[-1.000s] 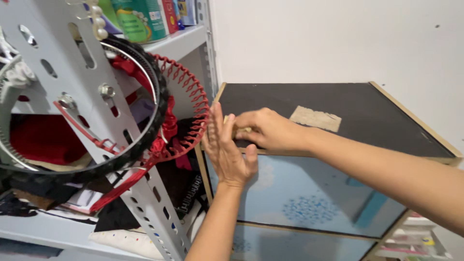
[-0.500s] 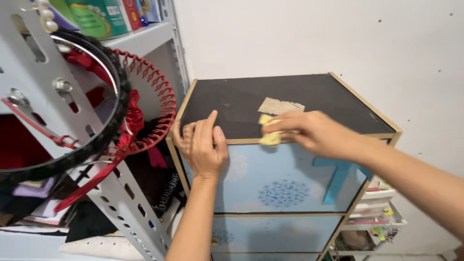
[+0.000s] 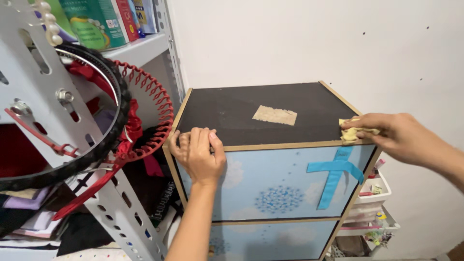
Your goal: The person clears small items from a cabinet top, then wipes the top surface, front panels, and interior of a cabinet door with a cloth. They move items like glasses and bottles aside, wipe multiple surfaces, open a cabinet door to wipe inside, and close it.
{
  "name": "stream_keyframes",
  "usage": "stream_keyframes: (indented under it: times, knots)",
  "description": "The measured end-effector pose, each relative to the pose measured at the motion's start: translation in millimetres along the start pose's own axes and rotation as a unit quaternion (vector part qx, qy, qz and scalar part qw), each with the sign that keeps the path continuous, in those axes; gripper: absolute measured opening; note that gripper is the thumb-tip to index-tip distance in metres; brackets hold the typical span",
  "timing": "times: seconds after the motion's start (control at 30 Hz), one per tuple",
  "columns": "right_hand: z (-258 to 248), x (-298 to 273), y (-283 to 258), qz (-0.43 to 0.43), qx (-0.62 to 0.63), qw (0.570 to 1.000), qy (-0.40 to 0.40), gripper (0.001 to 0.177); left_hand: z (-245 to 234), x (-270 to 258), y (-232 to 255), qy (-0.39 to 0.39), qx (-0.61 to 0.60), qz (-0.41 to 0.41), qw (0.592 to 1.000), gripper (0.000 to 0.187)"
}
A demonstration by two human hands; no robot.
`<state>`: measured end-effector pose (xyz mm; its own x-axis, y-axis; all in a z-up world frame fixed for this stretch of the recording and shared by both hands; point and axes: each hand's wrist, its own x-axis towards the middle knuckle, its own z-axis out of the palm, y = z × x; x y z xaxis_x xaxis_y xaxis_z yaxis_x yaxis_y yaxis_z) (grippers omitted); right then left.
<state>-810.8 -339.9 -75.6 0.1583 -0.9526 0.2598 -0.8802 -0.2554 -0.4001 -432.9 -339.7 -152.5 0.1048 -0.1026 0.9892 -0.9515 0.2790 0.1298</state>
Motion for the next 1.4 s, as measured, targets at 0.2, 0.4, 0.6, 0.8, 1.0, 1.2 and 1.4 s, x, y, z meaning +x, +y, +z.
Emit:
stream_keyframes:
  times: [0.2, 0.4, 0.6, 0.8, 1.0, 1.2, 1.4]
  knots:
    - [26.7, 16.8, -33.5, -0.174, 0.110, 0.978, 0.022, 0.032, 9.3, -4.5, 5.9, -0.007, 0.012, -0.040, 0.999, 0.017]
    - [80.1, 62.0, -109.4, -0.340, 0.118, 0.933, 0.017, 0.029, 13.8, -13.8, 5.6, -0.004, -0.052, -0.086, 0.995, 0.030]
    - [135.9, 106.2, -225.1, -0.442, 0.152, 0.883, 0.027, 0.026, 21.8, -21.8, 1.2, 0.045, -0.056, -0.072, 0.995, 0.054]
    - [151.4, 116.6, -263.8, -0.394, 0.199, 0.896, -0.047, 0.022, 21.6, -19.6, -3.7, 0.062, -0.064, -0.064, 0.994, 0.056]
    - [136.0, 114.5, -219.8, -0.446, 0.170, 0.878, -0.018, 0.022, 12.4, -15.6, 1.3, 0.021, -0.065, -0.083, 0.994, 0.062]
    - [87.0, 103.8, -99.3, -0.333, 0.095, 0.938, -0.012, 0.031, 7.8, -9.6, 6.6, -0.016, -0.035, -0.086, 0.996, 0.056]
    - [21.2, 79.1, 19.6, -0.202, 0.058, 0.977, 0.027, 0.036, 10.6, -9.6, 4.9, -0.018, -0.018, -0.076, 0.997, 0.048]
